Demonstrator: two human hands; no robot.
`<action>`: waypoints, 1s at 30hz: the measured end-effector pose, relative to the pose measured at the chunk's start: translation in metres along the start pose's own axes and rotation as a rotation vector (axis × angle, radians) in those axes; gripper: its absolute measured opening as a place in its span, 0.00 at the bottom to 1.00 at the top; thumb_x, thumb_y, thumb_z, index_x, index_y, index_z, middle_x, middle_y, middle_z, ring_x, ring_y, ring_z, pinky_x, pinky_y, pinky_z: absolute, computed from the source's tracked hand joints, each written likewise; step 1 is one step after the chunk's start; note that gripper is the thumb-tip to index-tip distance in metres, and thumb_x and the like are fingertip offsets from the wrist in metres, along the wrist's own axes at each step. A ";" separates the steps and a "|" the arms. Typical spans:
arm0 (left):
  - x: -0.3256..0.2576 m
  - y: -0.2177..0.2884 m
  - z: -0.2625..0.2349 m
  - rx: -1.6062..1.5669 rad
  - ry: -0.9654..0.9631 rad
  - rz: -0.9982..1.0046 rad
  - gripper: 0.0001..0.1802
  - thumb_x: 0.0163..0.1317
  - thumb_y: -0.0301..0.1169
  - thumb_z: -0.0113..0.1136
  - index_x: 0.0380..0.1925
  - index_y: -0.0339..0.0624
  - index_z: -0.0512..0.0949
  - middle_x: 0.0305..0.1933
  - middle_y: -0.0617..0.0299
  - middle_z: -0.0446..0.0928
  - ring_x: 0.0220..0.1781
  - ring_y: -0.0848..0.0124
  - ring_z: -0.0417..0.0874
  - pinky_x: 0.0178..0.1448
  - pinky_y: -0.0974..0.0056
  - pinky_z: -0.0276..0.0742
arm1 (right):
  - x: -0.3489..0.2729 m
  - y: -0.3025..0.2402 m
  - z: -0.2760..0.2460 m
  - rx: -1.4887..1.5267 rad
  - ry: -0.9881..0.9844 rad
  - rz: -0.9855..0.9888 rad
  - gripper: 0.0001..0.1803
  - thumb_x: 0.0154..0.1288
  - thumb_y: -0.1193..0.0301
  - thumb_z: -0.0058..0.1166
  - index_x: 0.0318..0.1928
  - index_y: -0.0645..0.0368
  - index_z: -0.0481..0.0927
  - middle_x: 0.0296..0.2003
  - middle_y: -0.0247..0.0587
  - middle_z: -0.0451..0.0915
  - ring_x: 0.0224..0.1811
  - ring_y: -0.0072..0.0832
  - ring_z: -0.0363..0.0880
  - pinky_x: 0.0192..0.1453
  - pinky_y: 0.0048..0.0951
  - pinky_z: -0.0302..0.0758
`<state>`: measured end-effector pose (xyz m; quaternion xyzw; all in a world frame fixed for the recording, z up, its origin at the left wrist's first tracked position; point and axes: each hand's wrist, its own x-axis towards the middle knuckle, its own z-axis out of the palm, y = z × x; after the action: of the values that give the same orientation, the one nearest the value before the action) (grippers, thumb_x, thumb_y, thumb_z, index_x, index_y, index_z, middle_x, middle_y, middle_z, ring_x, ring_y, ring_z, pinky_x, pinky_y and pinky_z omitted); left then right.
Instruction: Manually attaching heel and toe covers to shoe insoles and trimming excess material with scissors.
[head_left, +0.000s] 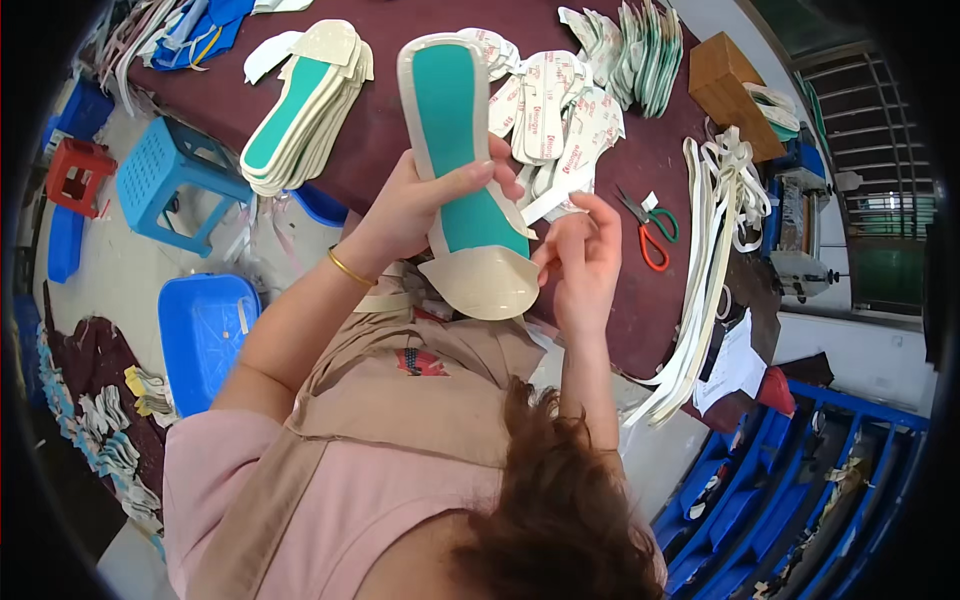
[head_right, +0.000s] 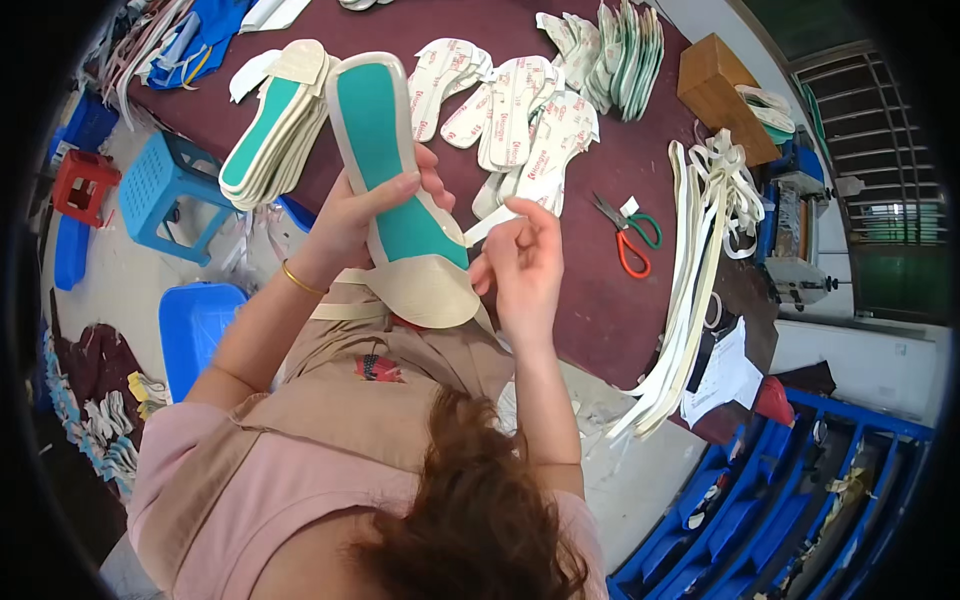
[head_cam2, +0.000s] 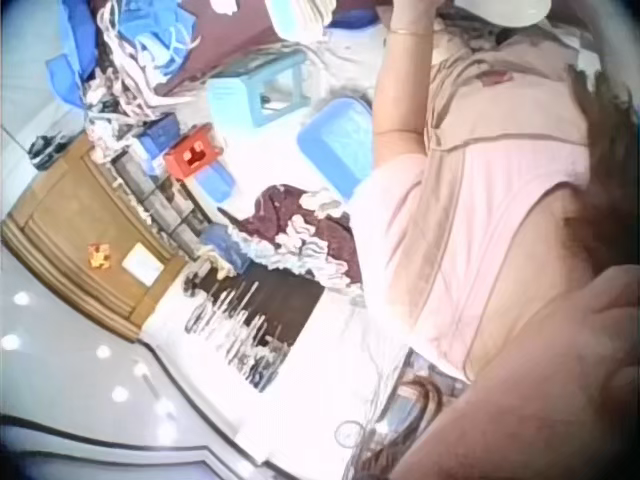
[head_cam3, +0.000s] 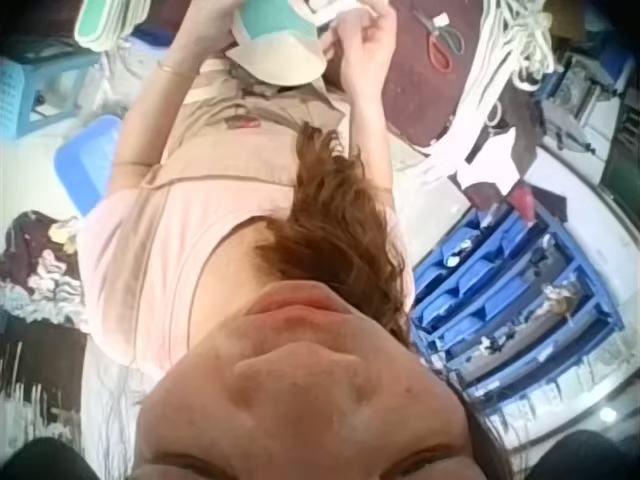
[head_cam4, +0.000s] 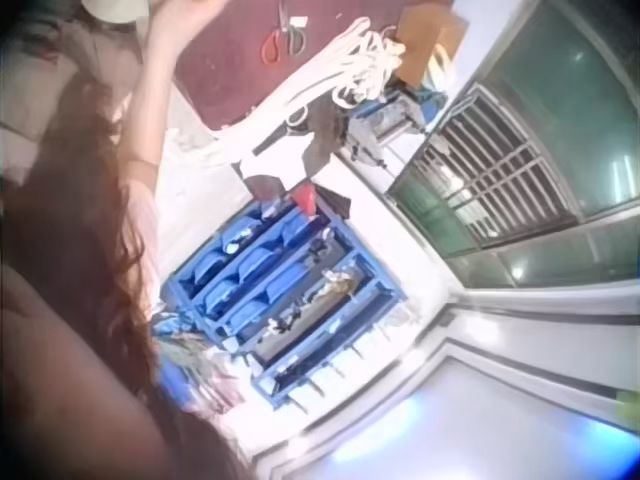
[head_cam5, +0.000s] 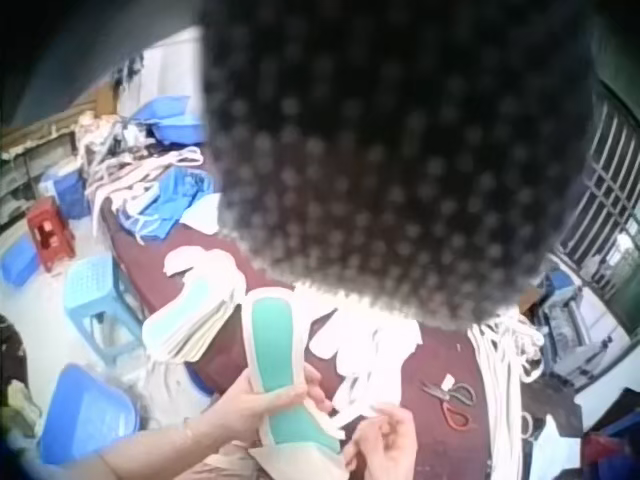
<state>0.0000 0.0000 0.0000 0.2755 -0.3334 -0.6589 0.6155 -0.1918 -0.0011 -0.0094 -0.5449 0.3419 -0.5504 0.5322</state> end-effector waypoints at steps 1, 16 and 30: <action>0.001 0.003 0.003 0.025 -0.031 -0.012 0.23 0.57 0.36 0.61 0.48 0.31 0.70 0.38 0.56 0.79 0.44 0.68 0.80 0.48 0.63 0.78 | 0.007 -0.008 0.001 -0.087 -0.035 0.124 0.10 0.65 0.72 0.52 0.43 0.62 0.69 0.23 0.35 0.75 0.17 0.16 0.72 0.20 0.14 0.64; 0.007 0.006 0.012 0.010 -0.214 -0.365 0.25 0.59 0.33 0.58 0.53 0.30 0.67 0.45 0.53 0.77 0.43 0.67 0.81 0.48 0.64 0.79 | -0.024 0.021 0.010 0.386 -0.201 0.700 0.16 0.63 0.62 0.55 0.34 0.66 0.79 0.27 0.36 0.81 0.28 0.22 0.79 0.32 0.22 0.74; 0.013 -0.010 0.012 0.214 -0.035 -0.261 0.34 0.70 0.55 0.29 0.41 0.34 0.75 0.29 0.61 0.77 0.27 0.78 0.76 0.35 0.72 0.76 | 0.032 0.011 0.026 0.013 -0.091 0.282 0.29 0.73 0.51 0.31 0.53 0.66 0.70 0.32 0.33 0.73 0.30 0.19 0.71 0.33 0.22 0.71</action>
<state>-0.0168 -0.0119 0.0000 0.3687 -0.3736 -0.6987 0.4862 -0.1599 -0.0286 -0.0077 -0.5123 0.3870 -0.4472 0.6227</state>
